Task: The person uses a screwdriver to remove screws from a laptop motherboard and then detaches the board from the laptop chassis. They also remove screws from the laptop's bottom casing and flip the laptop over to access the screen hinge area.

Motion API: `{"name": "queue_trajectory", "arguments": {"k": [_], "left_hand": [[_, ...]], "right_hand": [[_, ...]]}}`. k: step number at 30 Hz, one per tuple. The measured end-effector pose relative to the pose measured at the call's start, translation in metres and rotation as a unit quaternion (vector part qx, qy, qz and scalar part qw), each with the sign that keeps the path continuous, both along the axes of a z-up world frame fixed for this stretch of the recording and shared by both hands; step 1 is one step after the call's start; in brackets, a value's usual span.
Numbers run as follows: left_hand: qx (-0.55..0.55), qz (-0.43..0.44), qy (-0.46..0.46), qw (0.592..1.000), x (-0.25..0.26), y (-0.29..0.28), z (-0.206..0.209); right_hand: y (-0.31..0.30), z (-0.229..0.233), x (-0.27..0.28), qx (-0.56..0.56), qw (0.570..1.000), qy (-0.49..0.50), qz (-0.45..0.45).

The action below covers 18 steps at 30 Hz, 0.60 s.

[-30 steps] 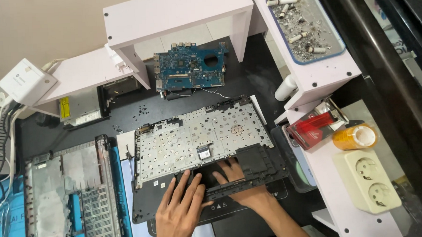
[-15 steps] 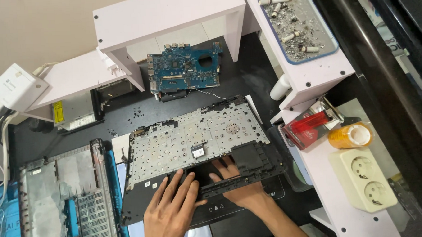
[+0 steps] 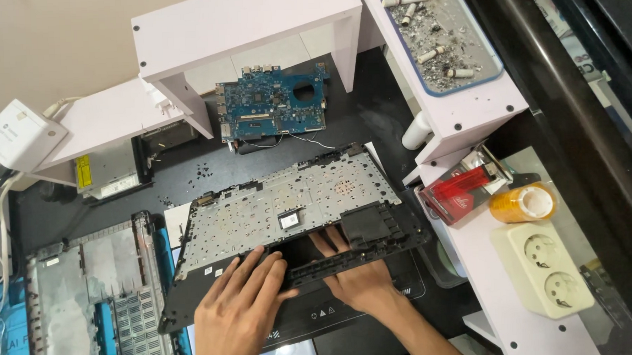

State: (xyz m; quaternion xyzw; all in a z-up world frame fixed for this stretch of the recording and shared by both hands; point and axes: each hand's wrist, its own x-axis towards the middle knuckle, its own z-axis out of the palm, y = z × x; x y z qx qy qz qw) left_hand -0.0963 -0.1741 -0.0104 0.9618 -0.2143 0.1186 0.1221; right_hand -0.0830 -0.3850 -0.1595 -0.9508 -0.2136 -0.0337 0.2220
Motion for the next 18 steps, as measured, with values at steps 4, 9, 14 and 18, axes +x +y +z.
{"name": "queue_trajectory", "arguments": {"k": [4, 9, 14, 18], "left_hand": [[-0.002, -0.012, -0.018, 1.000, 0.009, 0.000, 0.015], [0.003, -0.008, -0.009, 1.000, 0.018, 0.001, 0.028], [-0.006, -0.001, 0.006, 1.000, 0.026, 0.004, 0.034], [-0.010, 0.002, 0.013, 1.000, 0.039, 0.006, 0.050]], "right_hand": [[0.002, 0.014, 0.003, -0.005, 0.999, 0.038, 0.003], [0.004, 0.020, 0.007, -0.007, 0.999, 0.035, 0.016], [0.004, 0.027, 0.006, 0.023, 0.998, -0.059, 0.013], [0.003, 0.032, 0.012, 0.022, 0.997, -0.071, 0.027]]}}
